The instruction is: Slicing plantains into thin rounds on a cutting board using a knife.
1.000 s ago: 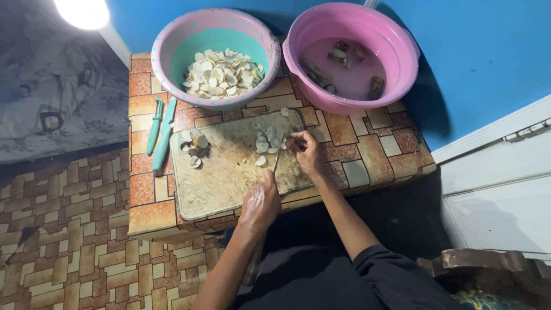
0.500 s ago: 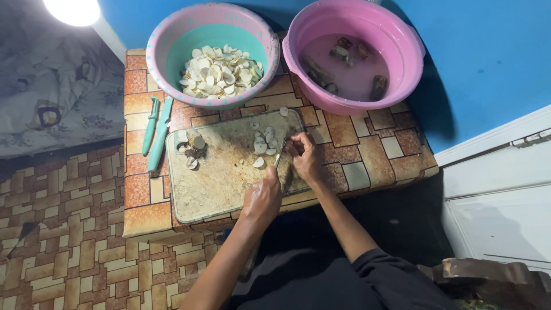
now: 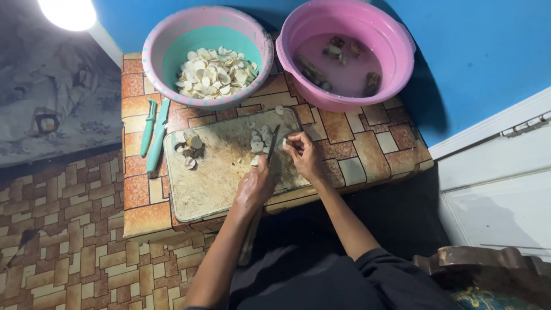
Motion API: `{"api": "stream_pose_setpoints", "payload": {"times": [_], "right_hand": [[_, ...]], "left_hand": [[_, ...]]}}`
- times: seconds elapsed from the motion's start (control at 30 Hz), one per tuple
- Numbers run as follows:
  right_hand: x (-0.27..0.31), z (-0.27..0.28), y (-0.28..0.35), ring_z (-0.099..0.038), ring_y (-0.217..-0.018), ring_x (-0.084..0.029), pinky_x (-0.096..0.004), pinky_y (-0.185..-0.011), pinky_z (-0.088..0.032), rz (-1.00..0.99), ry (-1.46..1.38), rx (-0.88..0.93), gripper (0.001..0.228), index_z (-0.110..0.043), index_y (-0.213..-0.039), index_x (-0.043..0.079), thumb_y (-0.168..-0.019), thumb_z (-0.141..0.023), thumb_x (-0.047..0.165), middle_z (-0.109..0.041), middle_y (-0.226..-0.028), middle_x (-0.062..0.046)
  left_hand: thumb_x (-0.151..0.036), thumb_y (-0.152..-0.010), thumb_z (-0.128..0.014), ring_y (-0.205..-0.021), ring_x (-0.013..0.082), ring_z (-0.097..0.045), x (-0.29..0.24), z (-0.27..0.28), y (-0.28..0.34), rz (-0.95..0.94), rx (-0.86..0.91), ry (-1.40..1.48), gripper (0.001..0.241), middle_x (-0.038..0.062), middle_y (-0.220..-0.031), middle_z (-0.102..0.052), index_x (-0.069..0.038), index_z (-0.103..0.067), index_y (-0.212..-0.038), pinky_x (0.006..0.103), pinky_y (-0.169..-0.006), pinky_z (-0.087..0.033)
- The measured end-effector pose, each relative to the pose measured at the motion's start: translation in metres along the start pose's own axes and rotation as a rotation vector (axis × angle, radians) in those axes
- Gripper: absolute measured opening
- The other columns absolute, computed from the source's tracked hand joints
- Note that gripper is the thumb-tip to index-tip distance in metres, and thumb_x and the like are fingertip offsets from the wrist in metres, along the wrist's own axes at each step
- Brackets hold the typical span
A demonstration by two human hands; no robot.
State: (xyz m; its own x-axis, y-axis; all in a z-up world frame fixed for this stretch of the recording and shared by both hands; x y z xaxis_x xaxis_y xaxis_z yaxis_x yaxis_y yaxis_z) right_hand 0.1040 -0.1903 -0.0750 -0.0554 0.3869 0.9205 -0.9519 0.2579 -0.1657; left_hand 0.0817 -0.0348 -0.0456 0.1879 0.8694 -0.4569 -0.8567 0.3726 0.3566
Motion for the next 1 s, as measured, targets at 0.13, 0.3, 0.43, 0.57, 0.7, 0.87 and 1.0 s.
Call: {"api": "stream_pose_setpoints", "payload": {"times": [0.13,0.3,0.43,0.57,0.7,0.87,1.0], "right_hand": [[0.004,-0.003,0.001,-0.066,-0.079,-0.022,-0.032,-0.068,-0.055,0.031,0.016,-0.014,0.024,-0.06,-0.096,0.01,-0.079,-0.073,0.021,-0.066,-0.09,-0.009],[0.02,0.001,0.001,-0.066,-0.075,-0.019,-0.031,-0.065,-0.055,0.091,0.118,-0.048,0.025,-0.062,-0.092,0.012,-0.073,-0.078,0.015,-0.066,-0.082,-0.005],[0.004,-0.005,-0.001,-0.065,-0.076,-0.018,-0.03,-0.067,-0.054,0.103,0.054,-0.077,0.024,-0.062,-0.09,0.012,-0.073,-0.077,0.014,-0.066,-0.085,-0.006],[0.015,-0.003,-0.006,-0.066,-0.077,-0.021,-0.032,-0.067,-0.054,0.144,0.138,-0.062,0.023,-0.06,-0.09,0.01,-0.073,-0.076,0.009,-0.066,-0.087,-0.007],[0.0,-0.005,-0.006,-0.065,-0.077,-0.018,-0.029,-0.066,-0.054,0.126,0.128,-0.077,0.022,-0.058,-0.091,0.012,-0.076,-0.075,0.012,-0.064,-0.087,-0.005],[0.0,-0.007,-0.003,-0.064,-0.078,-0.022,-0.032,-0.066,-0.054,0.107,0.123,-0.044,0.017,-0.057,-0.093,0.012,-0.08,-0.069,0.009,-0.063,-0.091,-0.006],[-0.008,-0.009,-0.002,-0.064,-0.076,-0.023,-0.035,-0.067,-0.055,0.037,0.079,-0.023,0.02,-0.055,-0.098,0.01,-0.083,-0.067,0.013,-0.062,-0.086,-0.008]], "left_hand": [[-0.012,-0.079,-0.049,-0.081,0.049,-0.063,0.009,-0.009,0.009,0.036,-0.01,0.02,0.027,0.026,-0.081,-0.062,-0.01,-0.032,-0.099,0.0558,-0.068,-0.051],[-0.005,-0.082,-0.043,-0.084,0.0475,-0.063,-0.011,0.012,0.047,0.008,0.048,0.047,0.021,0.027,-0.083,-0.063,-0.009,-0.034,-0.1,0.0544,-0.072,-0.051],[-0.006,-0.082,-0.042,-0.08,0.0462,-0.064,-0.005,0.003,0.039,-0.005,0.067,0.073,0.02,0.027,-0.08,-0.063,-0.009,-0.032,-0.098,0.0542,-0.068,-0.051],[-0.003,-0.082,-0.047,-0.078,0.0434,-0.065,-0.007,0.004,0.026,-0.018,0.054,0.017,0.022,0.026,-0.079,-0.062,-0.008,-0.034,-0.098,0.0519,-0.064,-0.053],[-0.005,-0.082,-0.047,-0.078,0.044,-0.065,-0.003,-0.013,0.006,-0.016,0.012,-0.058,0.018,0.026,-0.08,-0.063,-0.009,-0.035,-0.096,0.0528,-0.064,-0.053],[-0.009,-0.083,-0.047,-0.079,0.0413,-0.066,-0.007,-0.027,-0.018,0.0,-0.026,-0.133,0.018,0.021,-0.081,-0.064,-0.009,-0.035,-0.097,0.0524,-0.066,-0.054],[-0.009,-0.083,-0.047,-0.08,0.0424,-0.065,-0.01,-0.025,-0.02,0.013,-0.032,-0.15,0.018,0.021,-0.083,-0.064,-0.008,-0.035,-0.096,0.0534,-0.068,-0.053]]}}
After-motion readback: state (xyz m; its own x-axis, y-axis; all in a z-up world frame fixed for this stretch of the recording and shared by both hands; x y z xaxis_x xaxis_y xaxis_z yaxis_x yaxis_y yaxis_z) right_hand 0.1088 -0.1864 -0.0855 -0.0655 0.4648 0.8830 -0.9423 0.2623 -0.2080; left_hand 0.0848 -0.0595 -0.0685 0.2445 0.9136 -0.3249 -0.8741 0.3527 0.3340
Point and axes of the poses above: each hand's wrist, its own y-axis away from the middle knuckle, its own z-axis out of the back of the hand, x = y × z, the point moved 4 cm from there along -y, towards the middle knuckle
